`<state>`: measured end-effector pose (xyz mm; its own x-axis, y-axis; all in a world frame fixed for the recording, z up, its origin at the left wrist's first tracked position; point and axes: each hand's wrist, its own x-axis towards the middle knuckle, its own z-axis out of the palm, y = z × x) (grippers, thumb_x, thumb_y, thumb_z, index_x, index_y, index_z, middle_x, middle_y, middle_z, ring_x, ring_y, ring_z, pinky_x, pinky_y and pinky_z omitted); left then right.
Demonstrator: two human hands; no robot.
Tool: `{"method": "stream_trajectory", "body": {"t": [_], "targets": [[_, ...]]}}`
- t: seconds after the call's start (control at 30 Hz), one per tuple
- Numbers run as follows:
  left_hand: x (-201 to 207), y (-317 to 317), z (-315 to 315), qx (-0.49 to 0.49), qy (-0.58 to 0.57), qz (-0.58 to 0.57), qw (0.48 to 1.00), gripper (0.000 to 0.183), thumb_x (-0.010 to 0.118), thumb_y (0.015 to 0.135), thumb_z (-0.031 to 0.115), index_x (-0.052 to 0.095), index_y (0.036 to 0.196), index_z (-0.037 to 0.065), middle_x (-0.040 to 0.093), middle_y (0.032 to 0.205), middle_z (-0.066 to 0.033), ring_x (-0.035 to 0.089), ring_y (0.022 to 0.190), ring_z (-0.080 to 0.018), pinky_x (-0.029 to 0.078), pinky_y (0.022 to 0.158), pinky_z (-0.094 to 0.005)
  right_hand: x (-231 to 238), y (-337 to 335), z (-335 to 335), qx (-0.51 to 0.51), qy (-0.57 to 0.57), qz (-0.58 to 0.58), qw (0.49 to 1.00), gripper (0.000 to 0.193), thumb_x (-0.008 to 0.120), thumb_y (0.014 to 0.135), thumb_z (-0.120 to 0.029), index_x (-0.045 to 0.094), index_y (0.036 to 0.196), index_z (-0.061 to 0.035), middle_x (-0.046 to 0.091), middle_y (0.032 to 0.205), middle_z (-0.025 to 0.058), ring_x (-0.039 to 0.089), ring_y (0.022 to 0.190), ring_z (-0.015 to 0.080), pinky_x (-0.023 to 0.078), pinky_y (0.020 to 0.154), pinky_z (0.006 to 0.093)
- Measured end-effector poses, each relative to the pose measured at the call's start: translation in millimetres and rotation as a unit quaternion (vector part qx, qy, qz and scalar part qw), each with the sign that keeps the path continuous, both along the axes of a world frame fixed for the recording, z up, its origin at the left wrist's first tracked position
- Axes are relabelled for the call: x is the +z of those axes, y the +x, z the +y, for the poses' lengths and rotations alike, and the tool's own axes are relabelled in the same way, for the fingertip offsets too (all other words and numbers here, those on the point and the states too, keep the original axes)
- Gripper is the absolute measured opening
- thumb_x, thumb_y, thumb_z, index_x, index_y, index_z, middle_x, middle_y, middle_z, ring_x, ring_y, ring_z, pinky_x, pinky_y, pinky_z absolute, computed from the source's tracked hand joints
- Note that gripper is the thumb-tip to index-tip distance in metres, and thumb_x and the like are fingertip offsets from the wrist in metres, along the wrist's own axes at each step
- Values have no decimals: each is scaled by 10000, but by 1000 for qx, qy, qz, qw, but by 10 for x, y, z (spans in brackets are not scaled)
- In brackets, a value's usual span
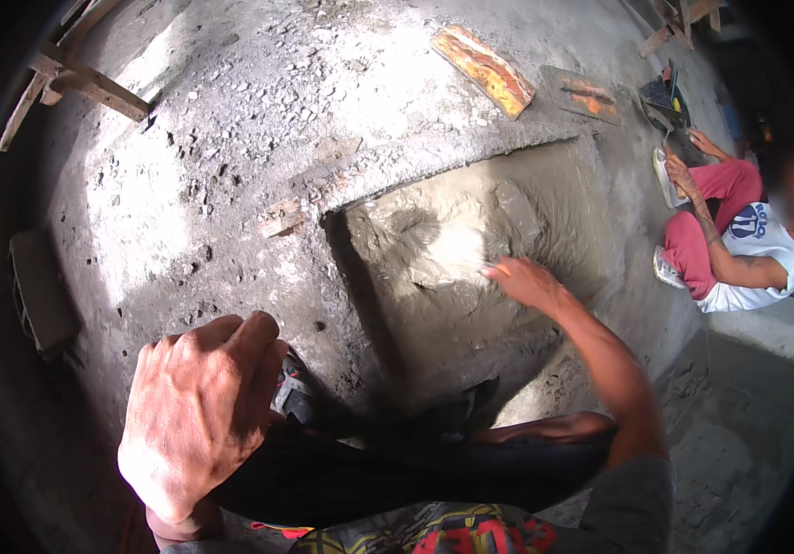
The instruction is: The person smooths wet concrete in a rectangular recess on the floor using a trowel and a float. They repeatedly level and finish the surface, occasionally switching tools and adjusting their stance. Another person is visible nearby but does not assist.
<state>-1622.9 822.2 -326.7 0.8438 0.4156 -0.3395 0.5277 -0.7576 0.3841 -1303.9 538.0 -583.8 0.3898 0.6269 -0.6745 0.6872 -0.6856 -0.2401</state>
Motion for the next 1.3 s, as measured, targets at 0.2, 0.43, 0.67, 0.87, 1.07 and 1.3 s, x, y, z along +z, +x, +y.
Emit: {"method": "stream_trajectory", "body": {"t": [0.2, 0.43, 0.67, 0.87, 1.07, 1.3], "targets": [[36, -132, 40, 27, -16, 12, 999, 120, 632, 921, 173, 608, 922, 55, 645, 774, -118, 660, 708, -358, 500, 603, -458, 867, -82, 23, 26, -83, -77, 993, 567, 483, 1012, -510, 636, 1067, 32, 705, 890, 252, 700, 891, 424, 527, 821, 530], [34, -51, -8, 14, 0, 4, 1000, 115, 638, 919, 176, 615, 924, 64, 635, 765, -114, 657, 684, -356, 499, 594, -462, 55, -846, 848, 53, 110, 17, 992, 423, 453, 1026, -435, 622, 1179, -78, 706, 910, 212, 675, 868, 432, 540, 812, 512], [-12, 0, 22, 2, 7, 2, 1000, 121, 638, 919, 179, 605, 899, 64, 627, 758, -113, 654, 670, -354, 496, 578, -463, -151, -569, 400, 53, 18, -11, 998, 494, 482, 1007, -502, 622, 1162, -54, 704, 979, 251, 671, 939, 453, 535, 824, 529], [44, -53, -22, 25, -13, 10, 1000, 122, 640, 913, 170, 596, 895, 58, 619, 754, -117, 645, 680, -366, 500, 600, -463, 616, -59, -18, 0, -114, -109, 987, 573, 482, 1018, -511, 639, 1109, 33, 707, 917, 252, 709, 891, 397, 513, 880, 526], [9, 19, -56, -11, 6, -10, 1000, 110, 636, 913, 165, 607, 911, 59, 620, 762, -115, 646, 676, -361, 499, 590, -462, 503, -655, 366, 21, 13, 11, 1000, 457, 537, 1005, -451, 650, 1072, -13, 704, 894, 226, 685, 774, 419, 532, 716, 527], [51, 20, -142, -7, -3, 2, 1000, 99, 646, 909, 149, 602, 907, 60, 622, 763, -118, 644, 646, -360, 483, 568, -463, -134, -1133, 610, 8, -4, 52, 999, 534, 420, 1019, -539, 598, 1236, -85, 690, 1080, 237, 648, 1038, 441, 513, 920, 524]]}}
